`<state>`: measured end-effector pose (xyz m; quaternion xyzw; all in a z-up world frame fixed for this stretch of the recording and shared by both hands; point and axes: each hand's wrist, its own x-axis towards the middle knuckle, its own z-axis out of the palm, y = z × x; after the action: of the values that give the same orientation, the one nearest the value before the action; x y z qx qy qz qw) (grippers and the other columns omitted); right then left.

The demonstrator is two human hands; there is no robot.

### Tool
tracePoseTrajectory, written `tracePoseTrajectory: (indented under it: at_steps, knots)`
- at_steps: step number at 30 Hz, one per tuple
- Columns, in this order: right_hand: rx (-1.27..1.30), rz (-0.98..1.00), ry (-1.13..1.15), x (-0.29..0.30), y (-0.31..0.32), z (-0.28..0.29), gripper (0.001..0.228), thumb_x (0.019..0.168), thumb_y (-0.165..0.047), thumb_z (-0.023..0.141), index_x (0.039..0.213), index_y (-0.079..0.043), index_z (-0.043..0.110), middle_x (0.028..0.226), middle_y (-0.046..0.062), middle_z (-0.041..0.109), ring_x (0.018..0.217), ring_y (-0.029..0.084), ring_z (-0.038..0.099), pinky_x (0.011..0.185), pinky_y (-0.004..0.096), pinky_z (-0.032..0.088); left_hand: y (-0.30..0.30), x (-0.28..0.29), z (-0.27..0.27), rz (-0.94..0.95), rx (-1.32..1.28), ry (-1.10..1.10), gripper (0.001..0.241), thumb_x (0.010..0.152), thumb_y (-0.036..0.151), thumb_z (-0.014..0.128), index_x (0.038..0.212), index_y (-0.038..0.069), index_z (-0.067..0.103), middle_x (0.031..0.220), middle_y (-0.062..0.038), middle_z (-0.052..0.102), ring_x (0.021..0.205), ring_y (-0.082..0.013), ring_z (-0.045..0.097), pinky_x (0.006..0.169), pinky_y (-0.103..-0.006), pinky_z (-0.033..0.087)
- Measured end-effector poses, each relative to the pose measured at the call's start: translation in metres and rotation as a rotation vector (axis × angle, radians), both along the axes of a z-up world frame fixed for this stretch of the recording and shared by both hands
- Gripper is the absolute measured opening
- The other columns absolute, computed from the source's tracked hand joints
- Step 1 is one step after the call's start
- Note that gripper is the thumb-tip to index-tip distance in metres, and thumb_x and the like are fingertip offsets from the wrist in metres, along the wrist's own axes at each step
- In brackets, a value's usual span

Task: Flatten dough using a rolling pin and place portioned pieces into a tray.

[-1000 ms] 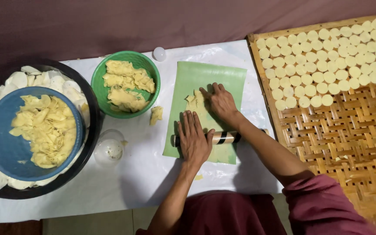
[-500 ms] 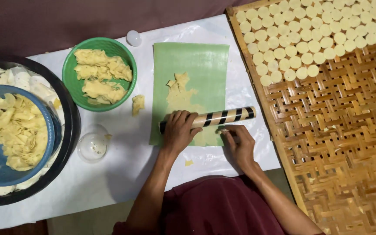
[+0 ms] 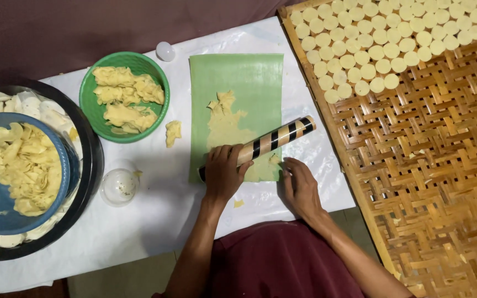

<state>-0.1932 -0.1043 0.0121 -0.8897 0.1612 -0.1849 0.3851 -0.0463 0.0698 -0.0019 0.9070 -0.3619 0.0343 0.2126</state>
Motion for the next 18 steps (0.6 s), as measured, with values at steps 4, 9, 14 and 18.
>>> tracePoseTrajectory:
  at_steps: [4, 9, 14, 18]
  knots:
    - [0.397, -0.131, 0.35, -0.018, -0.003, -0.021, 0.038, 0.094, -0.029, 0.072, 0.123, -0.006, 0.064, 0.09, 0.014, 0.078, 0.092, 0.038, 0.074, 0.083, 0.052, 0.057, -0.002, -0.001, 0.009, 0.026, -0.04, -0.007, 0.052, 0.079, 0.038, 0.084, 0.122, 0.014, 0.066, 0.098, -0.006, 0.065, 0.098, -0.0251, 0.066, 0.096, -0.0425, 0.047]
    - [0.444, -0.17, 0.343, 0.005, -0.004, -0.032, 0.032, 0.092, -0.016, 0.073, 0.121, -0.004, 0.072, 0.086, 0.012, 0.077, 0.087, 0.026, 0.071, 0.085, 0.044, 0.055, -0.006, 0.006, 0.013, 0.037, -0.041, -0.007, 0.051, 0.08, 0.037, 0.084, 0.123, 0.016, 0.067, 0.1, -0.004, 0.064, 0.097, -0.024, 0.065, 0.09, -0.0421, 0.048]
    - [0.413, -0.119, 0.347, 0.034, -0.01, -0.017, 0.034, 0.093, -0.016, 0.071, 0.125, -0.005, 0.074, 0.095, 0.021, 0.077, 0.098, 0.038, 0.073, 0.088, 0.048, 0.055, -0.007, 0.018, 0.01, 0.024, -0.015, -0.032, 0.052, 0.08, 0.041, 0.083, 0.123, 0.017, 0.067, 0.101, -0.004, 0.065, 0.097, -0.0232, 0.065, 0.091, -0.0422, 0.049]
    - [0.183, -0.09, 0.226, 0.045, -0.026, -0.004, 0.022, 0.097, -0.014, 0.066, 0.115, -0.007, 0.077, 0.091, 0.017, 0.075, 0.093, 0.037, 0.073, 0.082, 0.044, 0.056, -0.008, 0.027, 0.004, -0.029, 0.014, -0.038, 0.051, 0.081, 0.041, 0.081, 0.125, 0.018, 0.066, 0.101, -0.003, 0.065, 0.098, -0.0233, 0.065, 0.091, -0.0428, 0.049]
